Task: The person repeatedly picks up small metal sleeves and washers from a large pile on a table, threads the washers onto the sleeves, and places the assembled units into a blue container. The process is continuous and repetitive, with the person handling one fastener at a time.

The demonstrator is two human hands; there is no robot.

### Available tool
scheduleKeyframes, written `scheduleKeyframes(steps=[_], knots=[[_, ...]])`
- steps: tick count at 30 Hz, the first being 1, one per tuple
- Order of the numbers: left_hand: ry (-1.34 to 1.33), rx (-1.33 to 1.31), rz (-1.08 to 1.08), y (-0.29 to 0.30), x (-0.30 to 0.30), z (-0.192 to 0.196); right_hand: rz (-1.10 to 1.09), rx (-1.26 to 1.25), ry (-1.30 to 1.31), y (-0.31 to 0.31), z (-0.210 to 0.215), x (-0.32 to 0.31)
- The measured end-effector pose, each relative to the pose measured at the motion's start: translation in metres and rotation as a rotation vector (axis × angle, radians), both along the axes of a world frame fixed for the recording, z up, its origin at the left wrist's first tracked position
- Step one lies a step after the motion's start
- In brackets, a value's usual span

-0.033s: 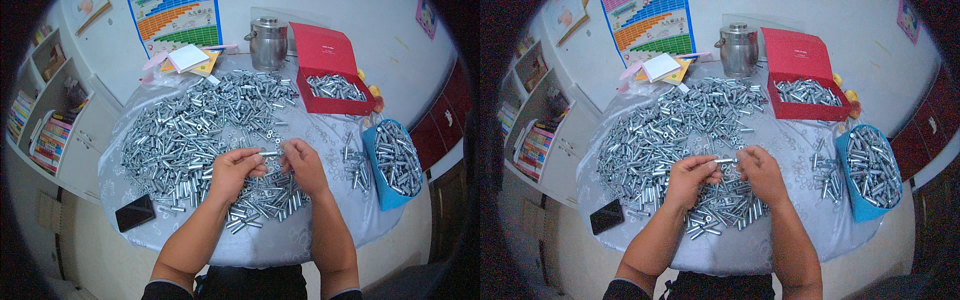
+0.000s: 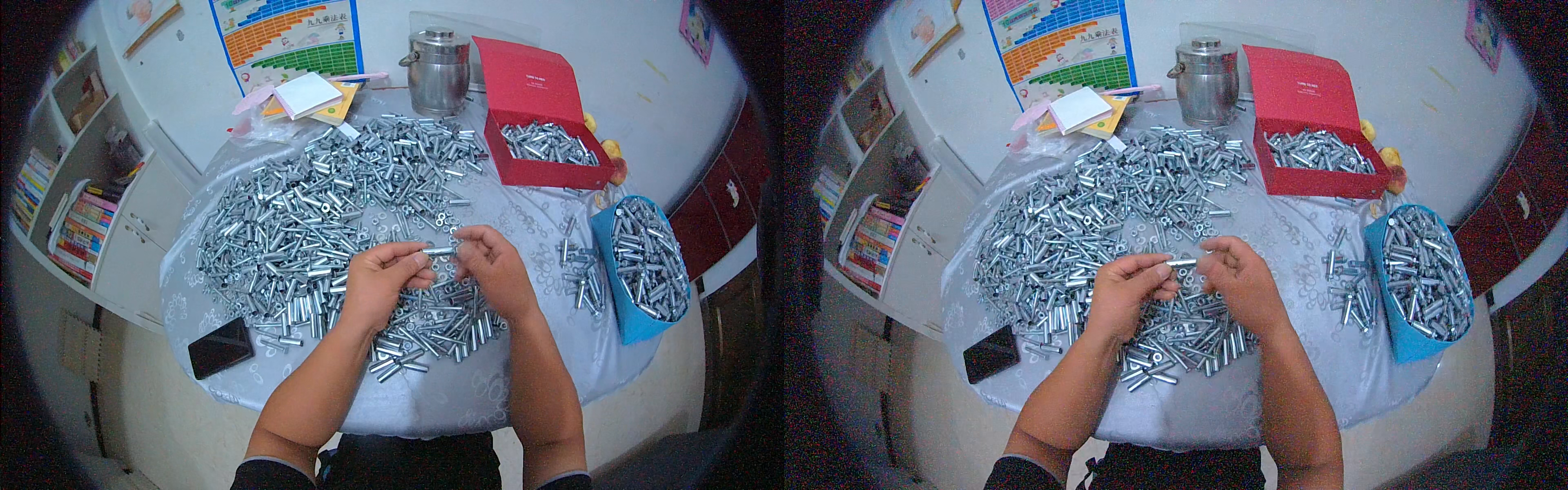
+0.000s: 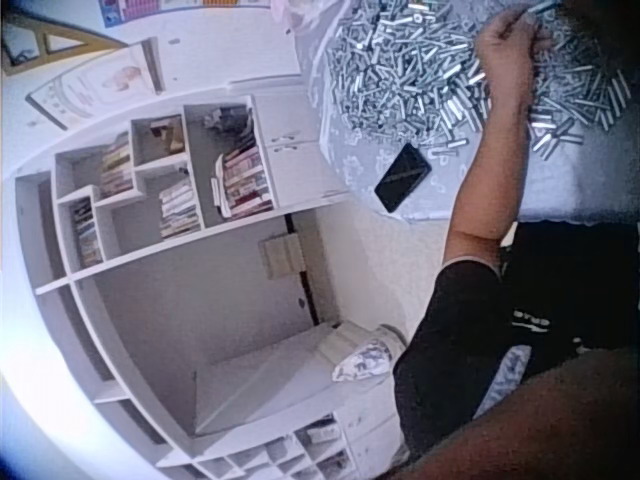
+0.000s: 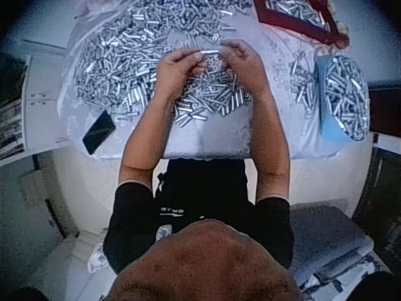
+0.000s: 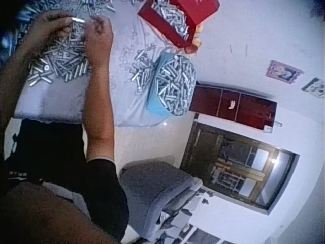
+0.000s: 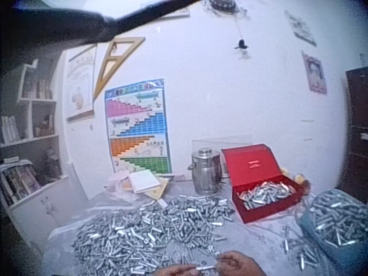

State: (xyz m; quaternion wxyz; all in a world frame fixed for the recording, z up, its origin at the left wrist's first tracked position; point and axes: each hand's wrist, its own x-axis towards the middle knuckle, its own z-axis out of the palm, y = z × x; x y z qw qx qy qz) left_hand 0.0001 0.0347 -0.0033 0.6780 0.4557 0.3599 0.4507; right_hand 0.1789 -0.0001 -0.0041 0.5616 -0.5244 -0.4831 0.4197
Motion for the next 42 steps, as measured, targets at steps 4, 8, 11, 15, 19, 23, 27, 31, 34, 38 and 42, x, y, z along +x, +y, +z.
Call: scheduleKeyframes(steps=[4,8,11,15,19,23,27,31,34,38,42], knots=[[0.023,0.006,0.008,-0.003,-0.001,0.004,-0.006,-0.124,-0.053,-0.002,0.003,0.006],[0.004,0.007,0.022,-0.001,0.001,0.000,0.054,-0.044,-0.010,-0.001,0.001,0.002],[-0.005,0.025,0.020,-0.002,0.001,0.000,0.078,-0.116,-0.110,-0.001,0.001,0.009],[-0.015,0.011,0.020,-0.001,0.001,0.000,0.073,-0.024,0.002,-0.002,0.001,0.005],[-0.032,0.039,0.003,-0.001,-0.001,-0.002,0.048,-0.180,0.054,-0.003,0.005,0.007],[-0.064,0.057,-0.020,0.000,0.000,-0.004,0.097,-0.009,0.089,-0.001,-0.001,0.003],[-0.044,0.106,-0.021,0.000,-0.001,-0.007,0.202,-0.154,0.096,-0.002,-0.003,0.014],[0.005,0.114,-0.024,0.000,0.002,-0.005,0.074,0.016,0.112,0.000,-0.006,0.003],[0.013,0.080,-0.045,-0.001,0.001,-0.001,0.135,-0.011,0.065,-0.002,0.000,0.004],[0.059,0.146,-0.048,0.001,0.000,-0.008,0.185,-0.131,0.101,-0.004,0.002,0.009],[0.244,0.333,0.072,0.000,0.004,-0.015,0.127,-0.166,0.342,0.001,-0.011,0.015]])
